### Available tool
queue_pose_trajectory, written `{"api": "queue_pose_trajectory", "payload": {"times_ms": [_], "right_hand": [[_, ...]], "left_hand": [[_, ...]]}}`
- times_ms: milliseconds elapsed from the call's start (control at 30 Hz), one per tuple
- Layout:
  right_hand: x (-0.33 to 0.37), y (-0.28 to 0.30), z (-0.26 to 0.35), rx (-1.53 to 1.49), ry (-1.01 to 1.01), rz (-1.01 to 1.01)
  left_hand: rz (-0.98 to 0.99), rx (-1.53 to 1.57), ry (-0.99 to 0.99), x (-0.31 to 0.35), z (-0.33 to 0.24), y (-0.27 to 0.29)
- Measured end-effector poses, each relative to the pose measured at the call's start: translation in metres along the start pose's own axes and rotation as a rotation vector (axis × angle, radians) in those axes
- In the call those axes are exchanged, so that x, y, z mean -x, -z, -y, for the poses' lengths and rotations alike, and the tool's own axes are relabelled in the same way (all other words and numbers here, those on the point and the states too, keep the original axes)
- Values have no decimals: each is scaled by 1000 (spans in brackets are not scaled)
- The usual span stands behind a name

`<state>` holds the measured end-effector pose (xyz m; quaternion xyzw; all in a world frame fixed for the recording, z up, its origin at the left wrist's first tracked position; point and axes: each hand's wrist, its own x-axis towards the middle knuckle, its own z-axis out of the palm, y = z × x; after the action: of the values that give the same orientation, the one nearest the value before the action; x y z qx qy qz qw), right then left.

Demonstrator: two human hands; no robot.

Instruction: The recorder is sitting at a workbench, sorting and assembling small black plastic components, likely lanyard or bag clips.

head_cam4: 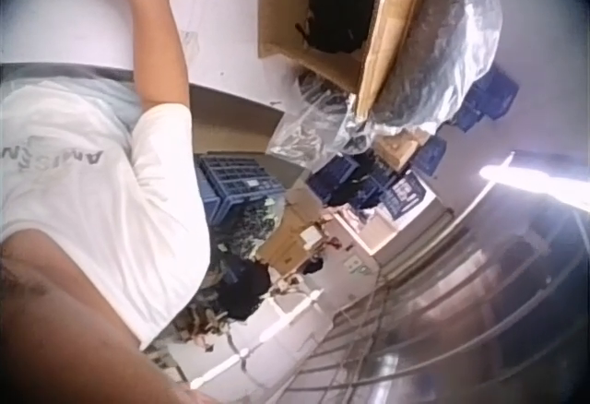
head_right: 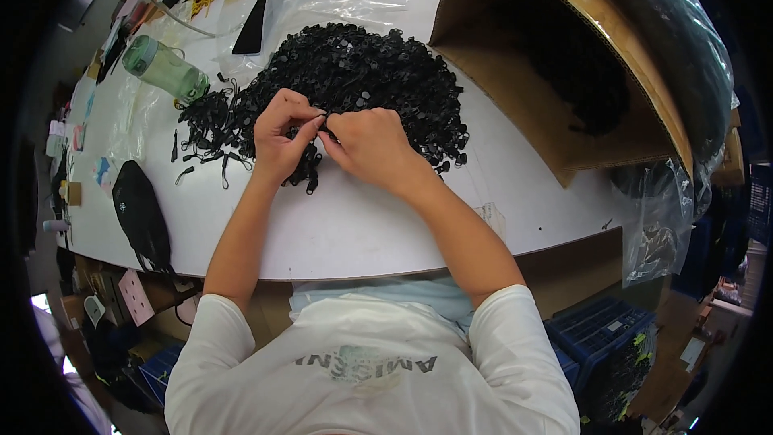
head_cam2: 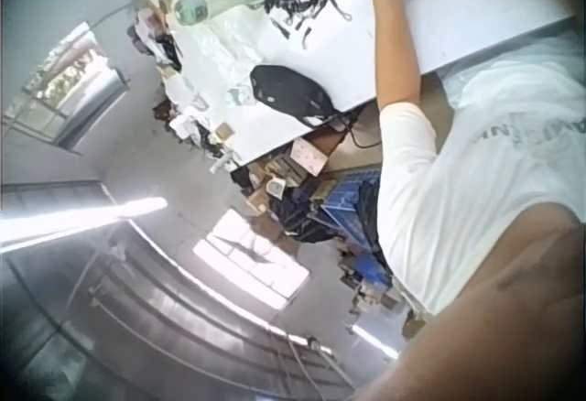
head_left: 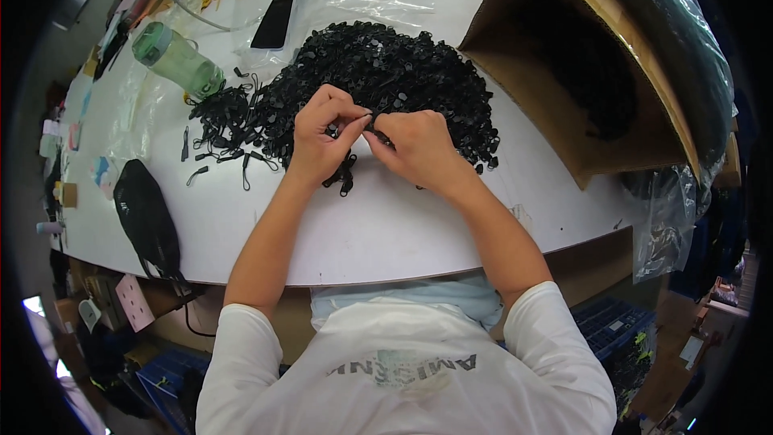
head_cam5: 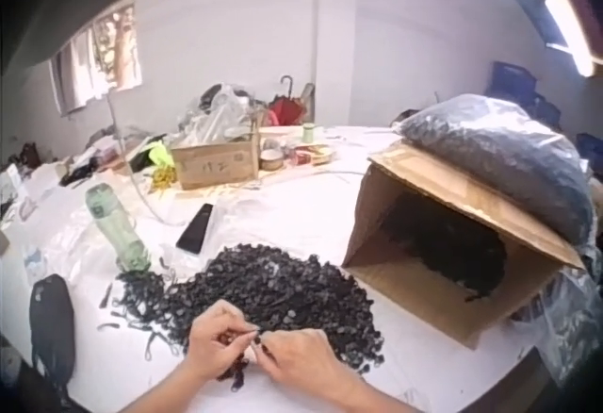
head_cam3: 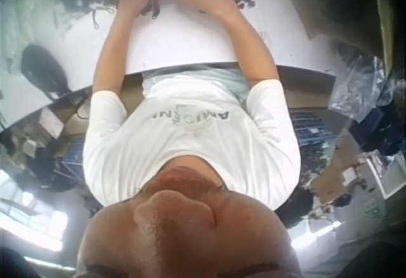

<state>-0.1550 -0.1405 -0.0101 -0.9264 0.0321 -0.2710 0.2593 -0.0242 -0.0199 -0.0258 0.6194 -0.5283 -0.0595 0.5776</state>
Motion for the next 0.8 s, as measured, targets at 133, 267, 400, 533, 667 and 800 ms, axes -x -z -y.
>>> {"api": "queue_pose_trajectory", "payload": {"times_ms": [133, 267, 400, 533, 667, 800], "right_hand": [[1, 0, -2, -1, 17, 17], [2, 0, -5, 19, 128, -75], [-2, 0, -8, -155, 191, -79], [-1, 2, -6, -286, 133, 39], [-5, 24, -18, -673, -109, 242], [-6, 49, -31, -1165, -406, -341]], "left_hand": [[54, 235, 234, 6, 0, 2], [274, 155, 296, 0, -8, 4], [125, 70, 281, -3, -3, 25], [192, 151, 257, -5, 8, 31], [205, 213, 272, -2, 17, 28], [213, -59, 187, -1, 12, 23]]}}
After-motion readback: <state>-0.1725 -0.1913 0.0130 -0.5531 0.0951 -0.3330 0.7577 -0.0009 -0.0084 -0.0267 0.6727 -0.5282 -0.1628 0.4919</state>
